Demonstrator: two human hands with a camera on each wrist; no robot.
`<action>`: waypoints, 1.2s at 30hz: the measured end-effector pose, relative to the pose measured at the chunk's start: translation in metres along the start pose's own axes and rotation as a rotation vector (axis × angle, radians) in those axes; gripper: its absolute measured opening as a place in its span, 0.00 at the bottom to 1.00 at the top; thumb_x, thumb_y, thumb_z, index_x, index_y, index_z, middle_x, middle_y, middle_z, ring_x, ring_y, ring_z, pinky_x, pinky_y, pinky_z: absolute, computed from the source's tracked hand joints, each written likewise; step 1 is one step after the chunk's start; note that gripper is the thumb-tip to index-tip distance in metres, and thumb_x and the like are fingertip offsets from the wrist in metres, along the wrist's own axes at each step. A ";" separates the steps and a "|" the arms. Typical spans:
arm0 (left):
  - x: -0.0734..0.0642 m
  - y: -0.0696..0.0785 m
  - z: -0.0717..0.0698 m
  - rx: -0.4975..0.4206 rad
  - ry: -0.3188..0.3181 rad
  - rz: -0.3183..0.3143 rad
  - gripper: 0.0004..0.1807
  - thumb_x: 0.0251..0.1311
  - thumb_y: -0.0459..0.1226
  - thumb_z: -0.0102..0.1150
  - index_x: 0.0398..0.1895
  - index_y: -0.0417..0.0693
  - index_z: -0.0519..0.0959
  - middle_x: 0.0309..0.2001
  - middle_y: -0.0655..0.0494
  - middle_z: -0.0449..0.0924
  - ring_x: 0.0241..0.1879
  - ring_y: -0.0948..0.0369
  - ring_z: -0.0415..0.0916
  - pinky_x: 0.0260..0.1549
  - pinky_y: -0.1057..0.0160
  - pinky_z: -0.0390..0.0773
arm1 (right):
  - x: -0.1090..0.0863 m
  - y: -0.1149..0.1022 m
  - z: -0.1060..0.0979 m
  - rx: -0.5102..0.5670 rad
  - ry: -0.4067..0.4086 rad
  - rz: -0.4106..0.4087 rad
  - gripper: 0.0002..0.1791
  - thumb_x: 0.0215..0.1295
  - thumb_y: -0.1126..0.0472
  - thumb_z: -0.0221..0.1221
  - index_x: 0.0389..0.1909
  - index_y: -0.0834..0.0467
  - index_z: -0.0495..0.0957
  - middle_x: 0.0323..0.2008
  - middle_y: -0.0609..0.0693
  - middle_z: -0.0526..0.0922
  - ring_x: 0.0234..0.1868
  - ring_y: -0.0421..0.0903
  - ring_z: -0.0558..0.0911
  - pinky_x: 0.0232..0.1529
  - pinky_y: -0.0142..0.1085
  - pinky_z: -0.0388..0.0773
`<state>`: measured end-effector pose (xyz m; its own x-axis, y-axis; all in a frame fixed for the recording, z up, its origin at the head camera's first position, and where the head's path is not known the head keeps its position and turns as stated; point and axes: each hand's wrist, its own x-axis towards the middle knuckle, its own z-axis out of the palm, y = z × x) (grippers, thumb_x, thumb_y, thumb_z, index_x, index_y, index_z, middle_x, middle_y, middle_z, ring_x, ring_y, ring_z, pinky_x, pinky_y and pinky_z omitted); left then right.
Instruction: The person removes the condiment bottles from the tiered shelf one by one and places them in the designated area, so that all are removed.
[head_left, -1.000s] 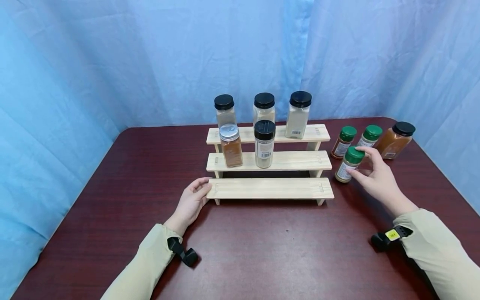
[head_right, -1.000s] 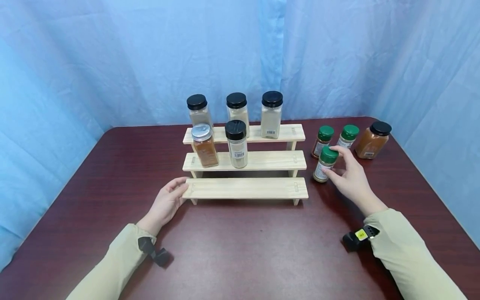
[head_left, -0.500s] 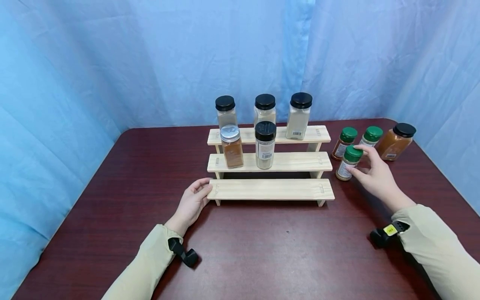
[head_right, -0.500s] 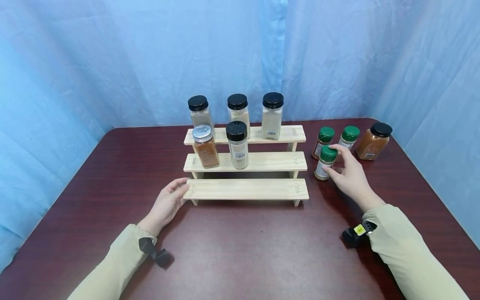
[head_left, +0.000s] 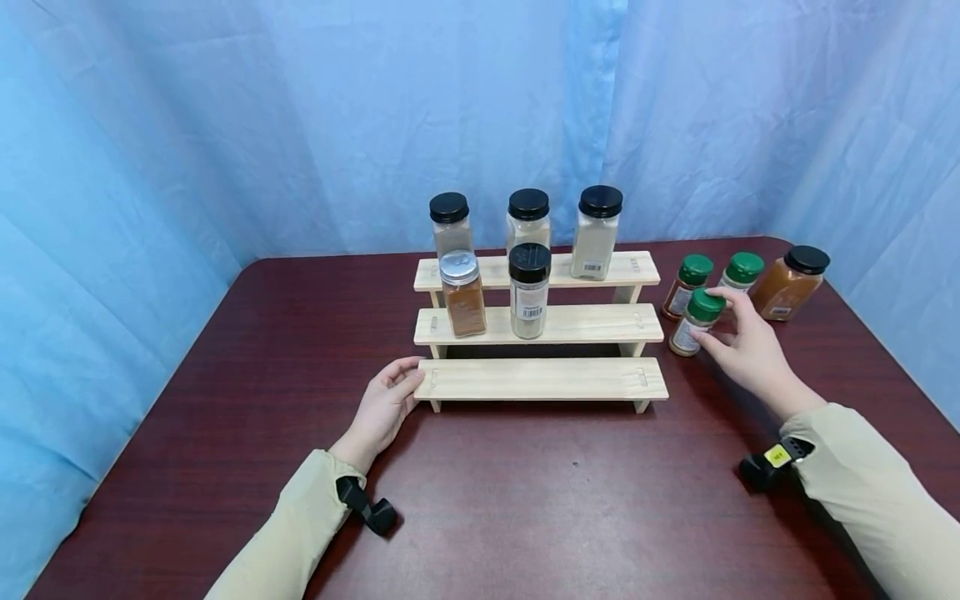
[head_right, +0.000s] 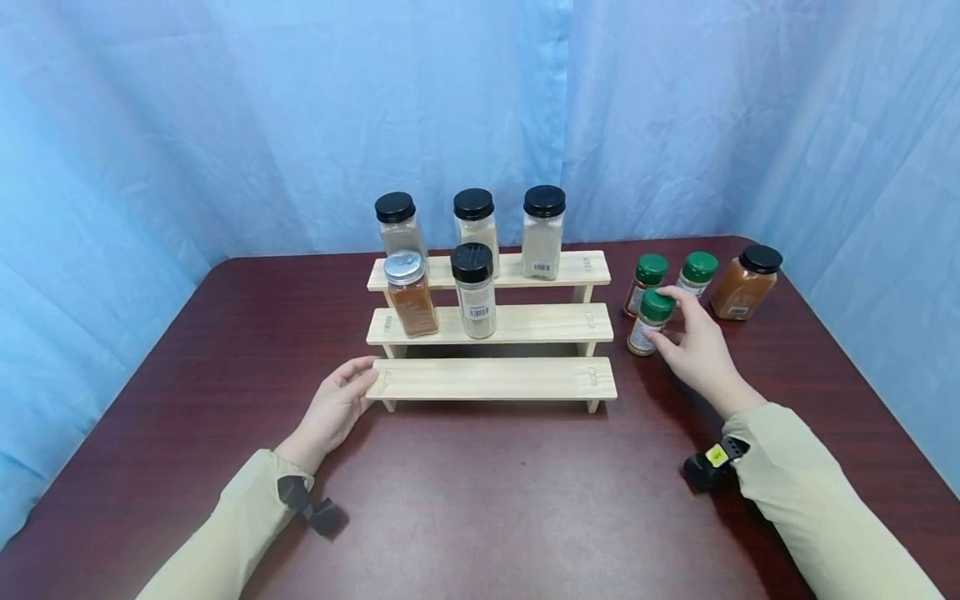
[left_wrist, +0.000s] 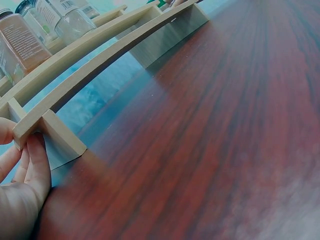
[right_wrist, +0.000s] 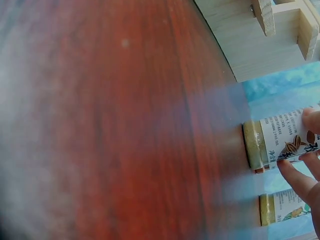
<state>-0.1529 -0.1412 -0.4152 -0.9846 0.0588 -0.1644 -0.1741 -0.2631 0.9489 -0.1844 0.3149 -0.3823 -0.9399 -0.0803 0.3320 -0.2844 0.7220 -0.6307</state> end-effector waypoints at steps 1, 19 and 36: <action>0.000 0.000 0.000 -0.001 0.000 -0.001 0.20 0.67 0.25 0.42 0.61 0.26 0.59 0.41 0.56 0.72 0.38 0.69 0.76 0.38 0.74 0.77 | 0.000 0.000 0.000 -0.002 0.003 0.000 0.35 0.62 0.68 0.59 0.66 0.61 0.53 0.52 0.68 0.68 0.51 0.66 0.74 0.43 0.30 0.76; -0.001 -0.002 -0.001 0.004 -0.002 0.003 0.18 0.67 0.26 0.44 0.58 0.27 0.62 0.39 0.56 0.73 0.37 0.69 0.76 0.37 0.74 0.77 | 0.007 0.007 0.005 -0.003 0.040 -0.053 0.34 0.59 0.73 0.60 0.64 0.66 0.56 0.52 0.70 0.70 0.50 0.65 0.74 0.40 0.05 0.60; 0.001 -0.002 -0.001 -0.002 -0.009 0.009 0.19 0.67 0.25 0.43 0.60 0.26 0.60 0.39 0.56 0.73 0.36 0.68 0.76 0.37 0.74 0.77 | 0.007 -0.005 -0.011 -0.060 -0.030 0.000 0.34 0.61 0.63 0.63 0.64 0.67 0.58 0.56 0.70 0.66 0.55 0.68 0.69 0.49 0.65 0.68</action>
<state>-0.1532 -0.1415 -0.4171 -0.9860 0.0651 -0.1538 -0.1657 -0.2657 0.9497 -0.1875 0.3184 -0.3689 -0.9455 -0.1003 0.3098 -0.2732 0.7619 -0.5872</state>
